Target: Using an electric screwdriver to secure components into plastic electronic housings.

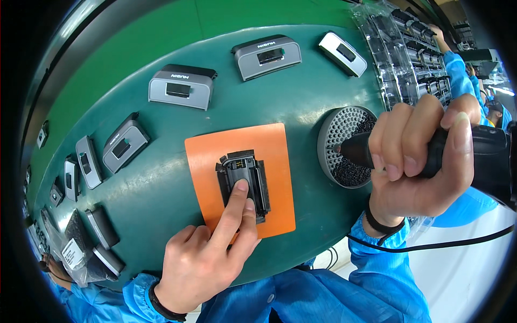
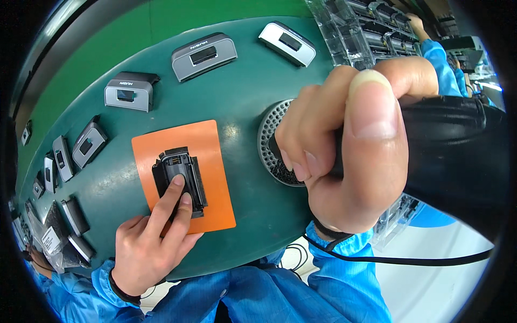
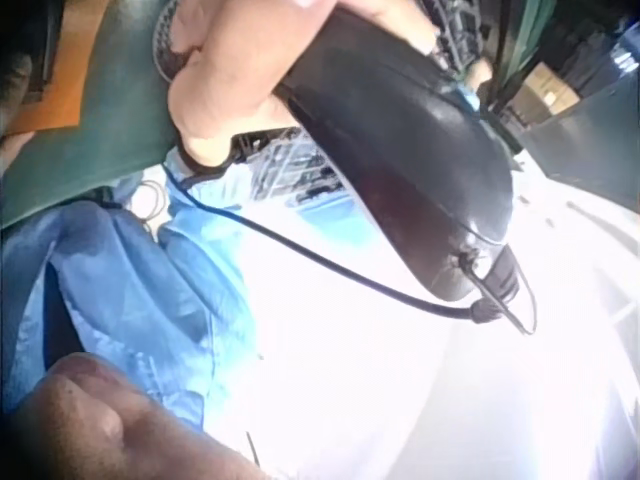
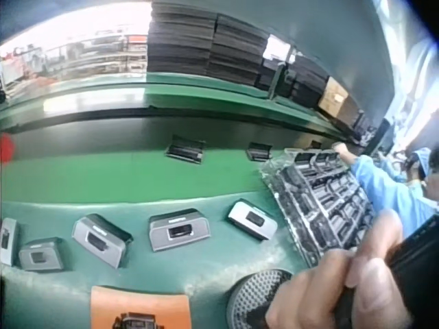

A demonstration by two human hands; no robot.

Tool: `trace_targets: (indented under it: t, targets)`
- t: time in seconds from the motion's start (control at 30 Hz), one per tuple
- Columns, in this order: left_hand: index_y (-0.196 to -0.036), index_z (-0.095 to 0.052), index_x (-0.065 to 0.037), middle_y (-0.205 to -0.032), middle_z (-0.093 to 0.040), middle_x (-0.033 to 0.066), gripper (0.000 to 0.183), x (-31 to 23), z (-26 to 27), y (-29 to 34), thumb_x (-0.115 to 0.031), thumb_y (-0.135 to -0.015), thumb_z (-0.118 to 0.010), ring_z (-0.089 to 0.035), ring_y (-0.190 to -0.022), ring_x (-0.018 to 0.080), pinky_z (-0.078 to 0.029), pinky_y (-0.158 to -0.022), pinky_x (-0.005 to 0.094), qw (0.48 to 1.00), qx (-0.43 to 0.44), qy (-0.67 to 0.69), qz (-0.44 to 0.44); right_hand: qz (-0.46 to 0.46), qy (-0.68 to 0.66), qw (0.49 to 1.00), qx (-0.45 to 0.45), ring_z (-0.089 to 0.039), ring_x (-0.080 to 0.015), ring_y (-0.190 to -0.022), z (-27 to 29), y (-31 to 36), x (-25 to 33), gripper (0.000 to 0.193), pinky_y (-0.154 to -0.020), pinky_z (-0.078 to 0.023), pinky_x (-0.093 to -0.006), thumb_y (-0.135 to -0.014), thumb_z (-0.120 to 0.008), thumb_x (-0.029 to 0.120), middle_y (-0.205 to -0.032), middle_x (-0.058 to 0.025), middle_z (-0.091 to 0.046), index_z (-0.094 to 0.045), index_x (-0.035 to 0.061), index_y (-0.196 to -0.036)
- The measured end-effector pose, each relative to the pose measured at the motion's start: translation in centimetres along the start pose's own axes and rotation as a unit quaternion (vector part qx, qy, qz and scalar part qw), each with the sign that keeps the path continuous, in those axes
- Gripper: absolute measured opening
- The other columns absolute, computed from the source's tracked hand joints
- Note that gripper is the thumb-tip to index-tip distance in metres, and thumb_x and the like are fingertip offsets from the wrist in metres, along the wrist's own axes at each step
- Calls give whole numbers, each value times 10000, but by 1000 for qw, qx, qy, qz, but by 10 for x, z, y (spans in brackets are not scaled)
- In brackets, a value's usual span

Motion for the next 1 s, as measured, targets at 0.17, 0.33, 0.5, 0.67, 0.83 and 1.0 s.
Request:
trace_targets:
  t: [0.17, 0.33, 0.5, 0.67, 0.83, 1.0]
  targets:
    - [-1078, -684, 1, -1347, -593, 184, 484, 1, 0, -1, -301, -724, -818, -663, -615, 169, -537, -561, 254, 1000, 3, 11, 0, -20, -2, 1000, -7, -329, -86, -423, 0, 2, -7, 182, -399, -325, -257, -1050, -342, 245, -570, 7, -354, -432, 93, -1006]
    - [-1073, -686, -3, -1357, -589, 176, 482, 2, 2, 1, -290, -711, -823, -662, -618, 164, -533, -564, 247, 1000, 5, 4, 1, -25, 33, 999, 19, -326, -86, -425, -5, 3, -10, 173, -399, -318, -253, -1046, -339, 245, -570, 9, -355, -424, 103, -994]
    - [-1074, -689, -25, -1362, -589, 154, 486, 2, 0, 1, -271, -676, -824, -624, -590, 114, -516, -562, 234, 1000, -16, 12, -5, 0, 45, 999, 27, -312, -82, -415, -6, 5, -8, 169, -394, -312, -250, -1043, -331, 240, -570, 15, -355, -425, 106, -998]
    - [-1091, -685, -43, -1365, -587, 132, 488, 4, 2, 4, -277, -684, -814, -574, -543, 85, -511, -569, 228, 1000, -9, 3, 3, 10, 48, 998, 30, -306, -79, -412, -15, 5, -8, 130, -392, -302, -244, -1040, -354, 221, -577, 16, -356, -422, 114, -1014]
    - [-1111, -674, -67, -1362, -596, 91, 439, 11, 0, 8, -286, -745, -777, -528, -497, 74, -491, -554, 219, 999, -5, -23, 23, 5, 3, 1000, 16, -312, -82, -439, -20, -3, 8, 144, -416, -302, -228, -1032, -421, 207, -595, 20, -351, -467, 99, -948]
    - [-1028, -664, -85, -1334, -624, 61, 230, 6, 3, 11, -211, -836, -681, -481, -451, 58, -438, -511, 206, 998, -47, -31, 5, 8, -53, 993, 108, -358, -99, -456, -46, -21, 39, 195, -433, -360, -278, -1058, -343, 237, -630, -13, -416, -443, 71, -1034]
Point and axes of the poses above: each hand's wrist, its own y-axis away from the middle knuckle, its own z-axis out of the back of the hand, x = y × z, the point moved 9 cm from there along -y, towards the middle knuckle
